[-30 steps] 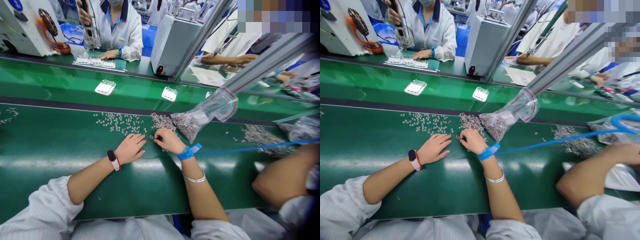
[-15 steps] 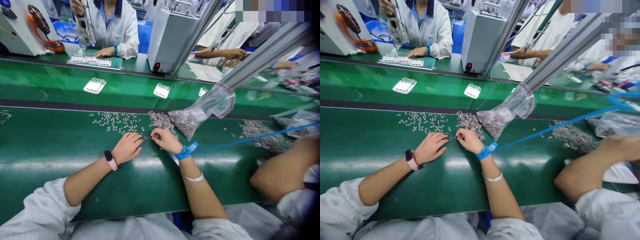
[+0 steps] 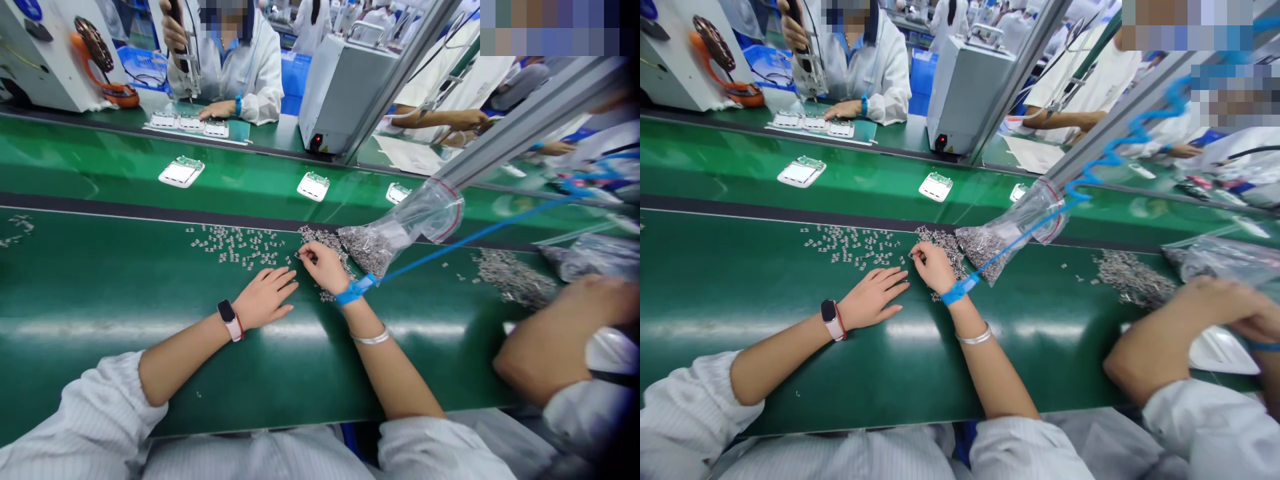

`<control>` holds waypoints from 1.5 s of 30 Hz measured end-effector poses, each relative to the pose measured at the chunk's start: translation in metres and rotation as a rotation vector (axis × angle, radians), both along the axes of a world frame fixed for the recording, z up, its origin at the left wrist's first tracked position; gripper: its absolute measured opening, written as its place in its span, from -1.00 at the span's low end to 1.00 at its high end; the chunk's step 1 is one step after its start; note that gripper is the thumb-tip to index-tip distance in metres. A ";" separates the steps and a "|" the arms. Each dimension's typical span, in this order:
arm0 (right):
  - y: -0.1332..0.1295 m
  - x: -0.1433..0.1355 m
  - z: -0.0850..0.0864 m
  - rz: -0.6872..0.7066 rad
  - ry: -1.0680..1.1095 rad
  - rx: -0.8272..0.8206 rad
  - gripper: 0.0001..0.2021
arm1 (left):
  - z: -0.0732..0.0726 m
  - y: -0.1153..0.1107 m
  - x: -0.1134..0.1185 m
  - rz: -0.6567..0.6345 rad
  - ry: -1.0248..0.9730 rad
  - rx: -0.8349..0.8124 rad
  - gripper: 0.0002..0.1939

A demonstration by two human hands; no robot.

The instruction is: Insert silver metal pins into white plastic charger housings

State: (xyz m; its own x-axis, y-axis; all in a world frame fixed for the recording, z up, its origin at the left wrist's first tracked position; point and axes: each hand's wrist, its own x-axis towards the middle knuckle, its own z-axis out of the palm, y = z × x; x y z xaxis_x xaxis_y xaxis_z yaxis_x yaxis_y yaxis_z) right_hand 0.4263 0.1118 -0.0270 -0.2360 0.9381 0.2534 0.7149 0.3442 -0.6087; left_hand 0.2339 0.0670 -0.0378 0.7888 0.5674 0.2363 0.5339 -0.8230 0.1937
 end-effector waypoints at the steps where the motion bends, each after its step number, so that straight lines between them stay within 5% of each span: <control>1: 0.007 -0.002 -0.001 -0.007 -0.009 0.034 -0.89 | -0.001 0.000 0.000 -0.001 0.005 0.005 -0.58; 7: 0.027 -0.006 -0.003 -0.070 -0.036 0.194 -0.87 | -0.002 0.001 -0.003 -0.022 -0.017 0.040 -0.67; 21: 0.018 -0.020 -0.008 0.059 -0.299 -0.014 -0.94 | -0.004 0.006 -0.005 -0.043 -0.011 -0.007 -0.78; 28: 0.003 -0.023 -0.003 0.060 0.007 0.085 -0.82 | -0.002 0.009 -0.007 0.089 -0.299 -0.226 -0.84; 34: -0.046 -0.031 -0.002 0.103 0.418 -0.179 -0.77 | 0.001 0.011 -0.008 0.248 -0.689 -0.555 -0.92; 39: -0.052 -0.036 -0.009 0.063 0.489 -0.250 -0.80 | -0.001 0.011 -0.007 0.292 -0.836 -0.768 -0.90; 45: -0.051 -0.034 -0.009 0.009 0.465 -0.230 -0.84 | -0.002 0.013 -0.008 0.372 -0.892 -0.735 -0.80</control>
